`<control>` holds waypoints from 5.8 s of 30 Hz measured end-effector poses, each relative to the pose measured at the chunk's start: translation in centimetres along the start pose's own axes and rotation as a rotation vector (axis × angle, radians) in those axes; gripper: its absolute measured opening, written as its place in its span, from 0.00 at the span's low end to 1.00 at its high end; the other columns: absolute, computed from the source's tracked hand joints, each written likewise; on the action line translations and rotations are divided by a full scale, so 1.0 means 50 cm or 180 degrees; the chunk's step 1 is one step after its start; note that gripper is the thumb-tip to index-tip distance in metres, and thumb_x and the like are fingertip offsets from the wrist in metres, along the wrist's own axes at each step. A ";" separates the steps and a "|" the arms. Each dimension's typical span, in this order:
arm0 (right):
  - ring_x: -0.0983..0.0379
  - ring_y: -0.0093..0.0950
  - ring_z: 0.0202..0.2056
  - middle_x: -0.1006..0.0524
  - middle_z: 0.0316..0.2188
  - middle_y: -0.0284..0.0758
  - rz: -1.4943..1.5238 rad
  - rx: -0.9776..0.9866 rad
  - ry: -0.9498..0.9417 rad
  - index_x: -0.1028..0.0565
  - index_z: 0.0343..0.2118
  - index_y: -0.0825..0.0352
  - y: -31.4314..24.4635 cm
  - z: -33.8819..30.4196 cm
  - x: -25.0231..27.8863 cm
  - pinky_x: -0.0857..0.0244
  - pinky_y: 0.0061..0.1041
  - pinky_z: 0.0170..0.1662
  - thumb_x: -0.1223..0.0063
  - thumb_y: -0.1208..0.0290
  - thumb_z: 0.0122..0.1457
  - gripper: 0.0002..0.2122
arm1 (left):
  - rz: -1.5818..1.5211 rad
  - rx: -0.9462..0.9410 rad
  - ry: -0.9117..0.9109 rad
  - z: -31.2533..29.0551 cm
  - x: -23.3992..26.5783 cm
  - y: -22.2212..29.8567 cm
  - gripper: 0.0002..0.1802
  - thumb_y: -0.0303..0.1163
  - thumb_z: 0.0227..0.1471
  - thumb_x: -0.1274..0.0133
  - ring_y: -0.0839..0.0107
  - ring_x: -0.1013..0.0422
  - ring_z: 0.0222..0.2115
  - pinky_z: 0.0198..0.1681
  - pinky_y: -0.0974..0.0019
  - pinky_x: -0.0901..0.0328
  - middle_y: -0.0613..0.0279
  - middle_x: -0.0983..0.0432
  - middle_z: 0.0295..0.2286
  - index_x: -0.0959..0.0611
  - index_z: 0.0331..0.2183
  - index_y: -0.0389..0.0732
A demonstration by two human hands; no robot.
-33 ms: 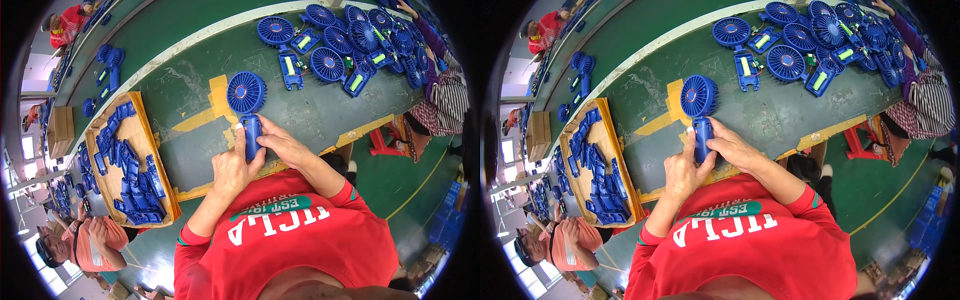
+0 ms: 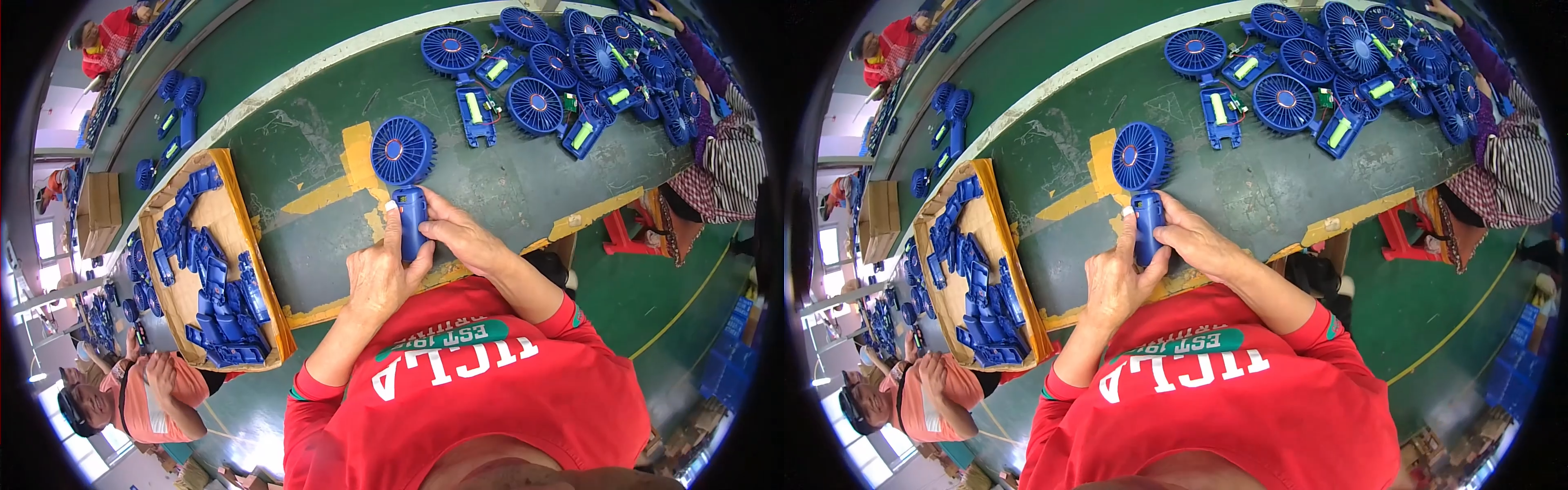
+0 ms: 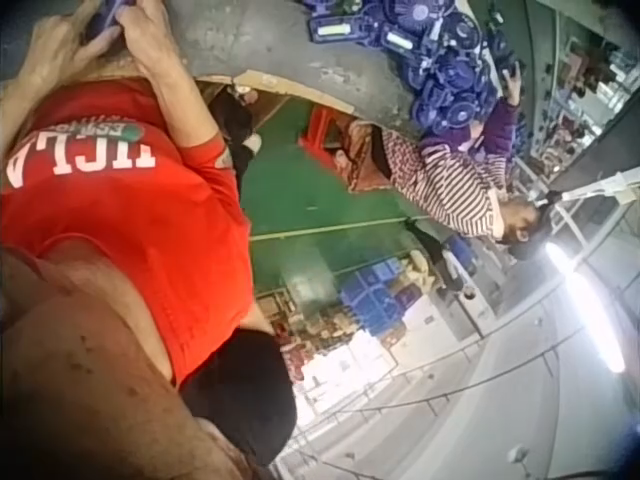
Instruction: The person assembles portable electric fans by fitting plastic handle covers onto the battery compartments by hand, pressing the power button to test each fan, and placing the assembled fans onto the conveyor belt.
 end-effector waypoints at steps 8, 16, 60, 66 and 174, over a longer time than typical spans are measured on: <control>0.36 0.20 0.45 0.33 0.46 0.34 -0.0358 0.0362 0.0442 0.42 0.55 0.70 0.009 0.005 -0.002 0.40 0.20 0.49 0.59 0.71 0.61 0.19 | 0.0214 -0.0093 -0.0050 -0.011 -0.009 0.011 0.42 0.42 0.41 0.43 0.59 0.30 0.11 0.13 0.59 0.36 0.52 0.28 0.12 0.38 0.51 0.23; 0.34 0.18 0.42 0.30 0.41 0.33 -0.0169 0.0444 0.0680 0.38 0.52 0.70 0.019 0.006 0.008 0.38 0.19 0.46 0.58 0.71 0.61 0.17 | 0.0333 -0.0046 -0.0015 -0.013 -0.020 0.015 0.45 0.42 0.40 0.42 0.58 0.29 0.12 0.14 0.59 0.36 0.51 0.27 0.15 0.41 0.52 0.23; 0.31 0.33 0.45 0.29 0.42 0.39 0.0535 0.0719 -0.0206 0.38 0.49 0.68 -0.020 0.041 -0.030 0.39 0.33 0.52 0.44 0.74 0.52 0.22 | -0.2179 0.0681 -0.0155 -0.049 0.029 -0.045 0.23 0.46 0.50 0.52 0.44 0.30 0.26 0.30 0.51 0.37 0.40 0.30 0.20 0.29 0.29 0.31; 0.30 0.32 0.43 0.29 0.41 0.39 0.0937 0.0792 -0.0139 0.38 0.49 0.69 -0.033 0.034 -0.024 0.37 0.32 0.51 0.44 0.75 0.51 0.22 | -0.2412 0.0461 0.0096 -0.045 0.048 -0.020 0.19 0.41 0.48 0.50 0.46 0.30 0.25 0.29 0.54 0.37 0.42 0.30 0.20 0.30 0.28 0.32; 0.29 0.30 0.42 0.27 0.41 0.40 0.0130 -0.0562 -0.1314 0.34 0.48 0.69 0.026 0.225 -0.098 0.35 0.27 0.45 0.56 0.64 0.61 0.17 | 0.1381 0.2439 0.2533 0.553 0.293 -0.543 0.42 0.52 0.38 0.42 0.52 0.45 0.51 0.47 0.46 0.40 0.50 0.42 0.50 0.35 0.49 0.36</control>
Point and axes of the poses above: each hand's wrist, its own z-axis towards the middle knuckle, its own x-axis out of the back of the hand, y = z × x, the point moved 7 cm from there along z, towards the middle knuckle
